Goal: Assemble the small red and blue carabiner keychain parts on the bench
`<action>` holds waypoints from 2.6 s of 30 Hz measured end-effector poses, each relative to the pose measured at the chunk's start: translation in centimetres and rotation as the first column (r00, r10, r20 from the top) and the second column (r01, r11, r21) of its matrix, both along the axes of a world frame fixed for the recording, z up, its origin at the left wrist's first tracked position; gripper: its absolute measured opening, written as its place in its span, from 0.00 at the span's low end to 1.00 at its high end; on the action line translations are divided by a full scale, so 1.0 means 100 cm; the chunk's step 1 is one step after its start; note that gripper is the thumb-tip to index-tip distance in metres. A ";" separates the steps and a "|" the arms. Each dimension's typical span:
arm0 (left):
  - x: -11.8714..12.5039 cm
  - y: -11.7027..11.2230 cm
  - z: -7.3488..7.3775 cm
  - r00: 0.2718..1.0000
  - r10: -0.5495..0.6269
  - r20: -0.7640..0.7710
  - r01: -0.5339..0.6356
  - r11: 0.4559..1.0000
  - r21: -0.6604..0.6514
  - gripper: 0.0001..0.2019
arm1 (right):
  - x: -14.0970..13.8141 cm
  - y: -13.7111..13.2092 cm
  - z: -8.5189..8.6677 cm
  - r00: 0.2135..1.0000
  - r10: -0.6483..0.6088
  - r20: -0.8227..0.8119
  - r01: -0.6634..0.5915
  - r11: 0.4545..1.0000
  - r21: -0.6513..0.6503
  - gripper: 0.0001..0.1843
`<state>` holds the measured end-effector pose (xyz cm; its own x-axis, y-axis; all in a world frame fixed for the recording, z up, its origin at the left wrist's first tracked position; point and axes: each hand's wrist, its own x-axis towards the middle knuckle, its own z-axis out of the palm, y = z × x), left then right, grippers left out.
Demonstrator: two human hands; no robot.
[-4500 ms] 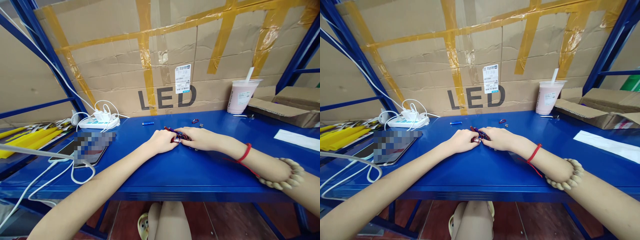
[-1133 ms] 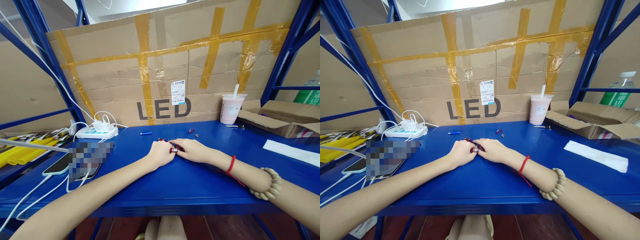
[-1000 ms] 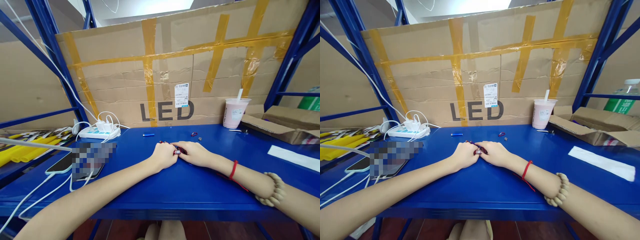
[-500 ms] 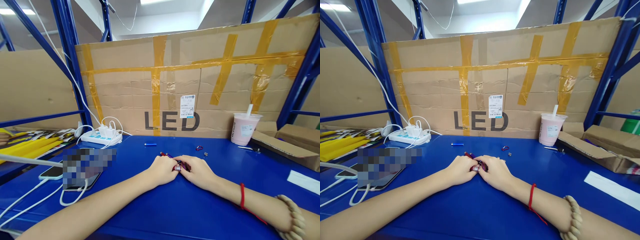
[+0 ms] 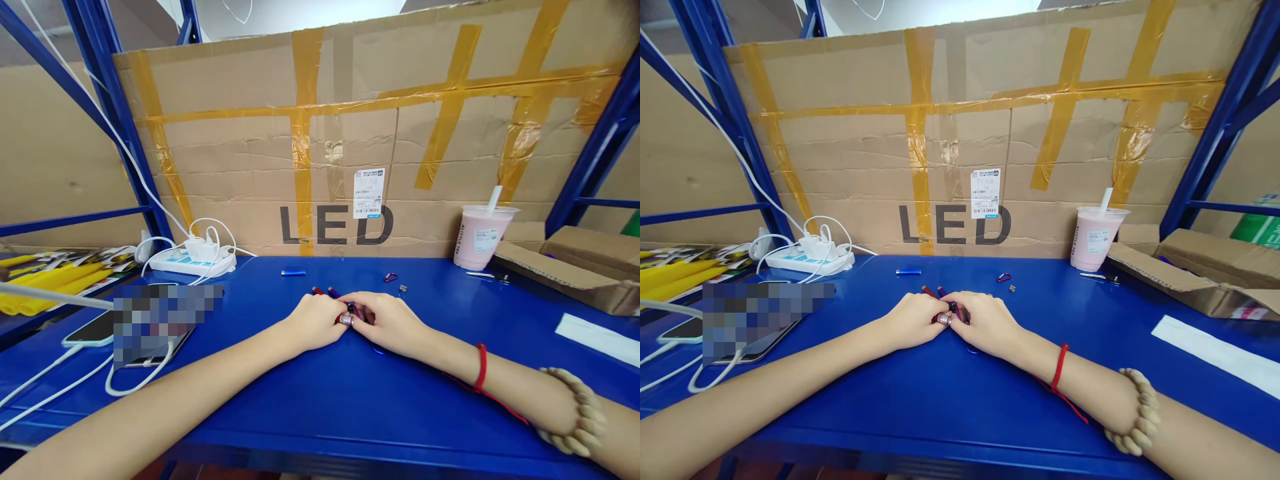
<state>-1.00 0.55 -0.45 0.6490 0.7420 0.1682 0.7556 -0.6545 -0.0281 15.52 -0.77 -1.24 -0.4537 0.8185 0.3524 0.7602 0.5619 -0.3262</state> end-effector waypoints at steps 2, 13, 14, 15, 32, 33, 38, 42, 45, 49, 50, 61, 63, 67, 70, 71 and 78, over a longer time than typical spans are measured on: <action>0.000 0.000 0.000 1.000 0.000 0.000 0.000 1.000 -0.005 0.11 | 0.000 -0.001 0.001 1.000 -0.004 -0.008 0.003 1.000 -0.008 0.16; 0.000 -0.005 0.005 1.000 -0.003 -0.031 0.003 1.000 0.013 0.13 | 0.003 0.006 0.000 0.999 -0.004 -0.041 0.004 1.000 -0.007 0.16; 0.000 -0.005 0.005 1.000 -0.004 -0.030 0.005 1.000 0.015 0.13 | 0.002 0.006 0.000 0.999 -0.005 -0.040 0.004 1.000 -0.006 0.16; 0.000 -0.005 0.005 1.000 -0.005 -0.027 0.006 1.000 0.016 0.13 | 0.002 0.006 0.001 0.999 -0.004 -0.039 0.004 1.000 -0.005 0.16; 0.000 -0.004 0.005 1.000 0.005 -0.015 -0.005 1.000 -0.003 0.12 | 0.002 -0.002 0.004 0.996 0.049 -0.075 -0.045 0.998 0.049 0.14; 0.000 -0.004 0.005 1.000 0.006 -0.016 -0.006 1.000 -0.002 0.12 | 0.002 -0.002 0.003 0.996 0.046 -0.076 -0.042 0.998 0.056 0.14; 0.001 -0.004 0.004 1.000 0.001 -0.017 0.000 1.000 0.019 0.12 | 0.002 -0.002 0.004 0.985 0.016 -0.172 0.007 0.991 0.134 0.14; 0.001 -0.003 0.004 1.000 0.013 -0.018 -0.013 1.000 -0.002 0.13 | 0.003 -0.002 0.005 0.966 0.000 -0.260 0.050 0.981 0.189 0.15; 0.001 -0.003 0.005 1.000 0.016 -0.007 -0.016 1.000 -0.014 0.13 | 0.003 -0.003 0.006 0.967 0.016 -0.256 0.038 0.978 0.205 0.14; 0.001 -0.003 0.005 1.000 0.025 -0.001 -0.025 0.999 -0.040 0.12 | 0.003 -0.002 0.003 0.978 0.048 -0.202 -0.005 0.979 0.205 0.14; 0.002 -0.003 0.006 1.000 0.027 0.000 -0.027 0.999 -0.047 0.12 | 0.003 -0.002 0.003 0.979 0.050 -0.200 -0.009 0.979 0.202 0.14; 0.004 -0.006 0.004 0.963 0.204 0.174 -0.184 0.975 -0.123 0.19 | -0.001 -0.003 0.011 0.790 -0.036 -0.612 -0.009 0.998 -0.070 0.17; 0.004 -0.005 0.003 0.942 0.240 0.234 -0.210 0.966 -0.148 0.21 | -0.001 -0.001 0.009 0.746 -0.047 -0.664 -0.023 0.995 -0.096 0.17; 0.003 -0.003 0.003 0.893 0.302 0.334 -0.244 0.948 -0.204 0.22 | -0.001 0.004 0.005 0.657 -0.062 -0.752 -0.076 0.986 -0.148 0.19; 0.002 -0.002 0.003 0.873 0.316 0.371 -0.248 0.944 -0.219 0.21 | -0.002 0.007 0.005 0.593 -0.071 -0.802 -0.121 0.977 -0.176 0.19; 0.002 -0.002 0.003 0.868 0.316 0.384 -0.248 0.944 -0.217 0.21 | -0.002 0.008 0.005 0.576 -0.071 -0.814 -0.132 0.975 -0.178 0.19; 0.003 -0.005 0.005 0.863 0.208 0.459 -0.112 0.967 -0.228 0.16 | -0.004 0.003 0.009 0.567 0.003 -0.824 -0.221 0.964 -0.148 0.15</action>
